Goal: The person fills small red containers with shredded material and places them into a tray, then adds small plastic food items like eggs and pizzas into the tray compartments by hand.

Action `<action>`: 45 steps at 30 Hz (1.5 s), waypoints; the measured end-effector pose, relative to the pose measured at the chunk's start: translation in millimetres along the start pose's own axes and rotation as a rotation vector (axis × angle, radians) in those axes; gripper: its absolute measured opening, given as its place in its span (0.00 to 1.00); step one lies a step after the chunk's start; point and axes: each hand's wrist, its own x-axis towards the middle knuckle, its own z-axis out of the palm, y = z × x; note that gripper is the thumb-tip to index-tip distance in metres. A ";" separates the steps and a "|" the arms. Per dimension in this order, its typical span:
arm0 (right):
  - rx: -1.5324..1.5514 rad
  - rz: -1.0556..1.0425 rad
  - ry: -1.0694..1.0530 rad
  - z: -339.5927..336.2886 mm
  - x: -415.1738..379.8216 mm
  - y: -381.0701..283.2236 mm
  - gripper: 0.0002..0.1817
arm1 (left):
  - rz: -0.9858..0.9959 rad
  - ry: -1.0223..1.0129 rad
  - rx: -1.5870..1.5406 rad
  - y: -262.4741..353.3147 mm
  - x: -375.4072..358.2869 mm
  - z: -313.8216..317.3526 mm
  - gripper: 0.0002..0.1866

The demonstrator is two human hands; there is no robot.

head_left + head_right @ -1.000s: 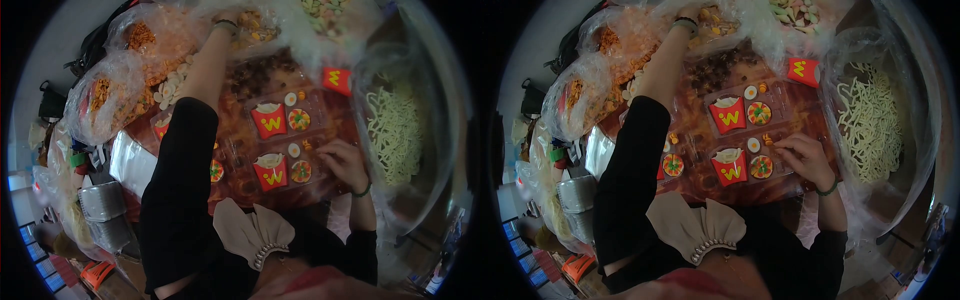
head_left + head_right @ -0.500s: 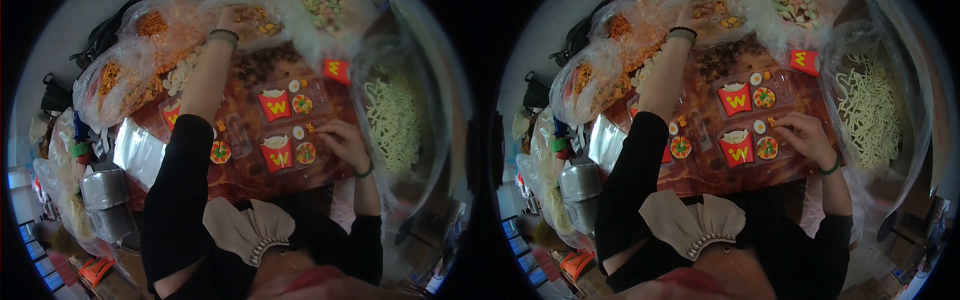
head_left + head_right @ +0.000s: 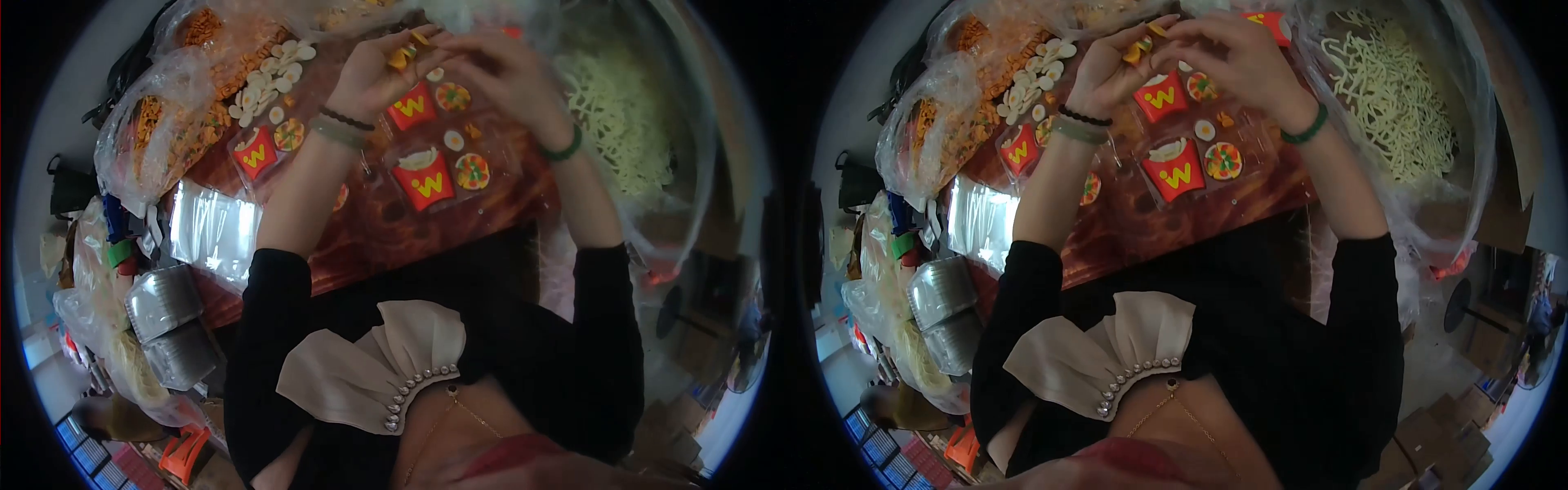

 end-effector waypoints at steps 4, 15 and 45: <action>0.018 0.042 -0.106 5.9 -17.6 4.9 0.09 | 0.181 0.227 0.261 -50.1 -40.6 10.7 0.16; 0.031 0.317 -0.352 17.4 -56.7 -10.4 0.10 | 0.228 0.308 0.496 -114.0 -76.3 2.6 0.19; 0.163 0.098 -0.624 -1.9 -53.5 -11.5 0.07 | 0.159 0.322 0.306 -115.9 -80.4 -12.7 0.20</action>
